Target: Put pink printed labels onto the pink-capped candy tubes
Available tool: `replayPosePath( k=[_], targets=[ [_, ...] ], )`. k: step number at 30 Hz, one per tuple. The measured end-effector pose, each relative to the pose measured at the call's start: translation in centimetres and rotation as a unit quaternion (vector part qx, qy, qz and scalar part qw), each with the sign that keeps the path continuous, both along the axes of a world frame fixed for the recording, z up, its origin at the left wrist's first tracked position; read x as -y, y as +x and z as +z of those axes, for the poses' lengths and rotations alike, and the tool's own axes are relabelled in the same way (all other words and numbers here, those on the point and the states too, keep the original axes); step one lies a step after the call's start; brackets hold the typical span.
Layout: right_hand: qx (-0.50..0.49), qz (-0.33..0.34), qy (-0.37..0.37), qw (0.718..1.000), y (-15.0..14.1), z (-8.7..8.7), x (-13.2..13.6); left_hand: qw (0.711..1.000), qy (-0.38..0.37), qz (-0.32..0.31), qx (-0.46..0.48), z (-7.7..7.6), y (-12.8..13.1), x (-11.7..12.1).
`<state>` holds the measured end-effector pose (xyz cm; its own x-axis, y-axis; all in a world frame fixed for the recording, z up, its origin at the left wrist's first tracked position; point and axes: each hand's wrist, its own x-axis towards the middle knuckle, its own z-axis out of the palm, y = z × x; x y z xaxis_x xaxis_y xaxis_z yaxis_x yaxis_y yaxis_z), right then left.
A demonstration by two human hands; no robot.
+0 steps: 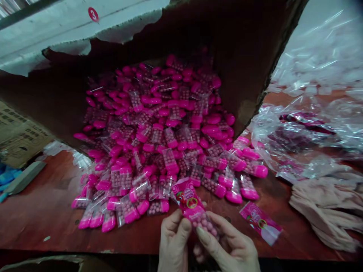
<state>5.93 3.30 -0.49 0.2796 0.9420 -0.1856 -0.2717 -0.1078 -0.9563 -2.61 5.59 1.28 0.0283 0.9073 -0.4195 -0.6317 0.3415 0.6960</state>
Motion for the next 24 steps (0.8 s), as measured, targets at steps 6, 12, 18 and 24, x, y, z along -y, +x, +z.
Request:
replayPosePath(
  k=[6, 12, 18, 24],
  targets=[
    [0.049, -0.012, -0.007, 0.999, -1.2, -0.2, 0.1, 0.995, 0.007, 0.061, -0.077, 0.3, -1.1, -0.5],
    [0.165, -0.082, 0.030, 0.982, -0.8, -1.0, 0.6, 0.989, 0.035, 0.037, -0.136, -0.6, -0.8, 0.2],
    [0.122, -0.074, 0.000, 0.990, -0.8, -1.1, 1.0, 0.992, 0.008, 0.010, -0.123, -1.6, -0.9, 1.0],
    [0.154, -0.021, 0.040, 0.987, -0.9, -1.2, 1.1, 0.998, -0.023, 0.017, -0.054, -2.0, -1.3, 1.6]
  ],
)
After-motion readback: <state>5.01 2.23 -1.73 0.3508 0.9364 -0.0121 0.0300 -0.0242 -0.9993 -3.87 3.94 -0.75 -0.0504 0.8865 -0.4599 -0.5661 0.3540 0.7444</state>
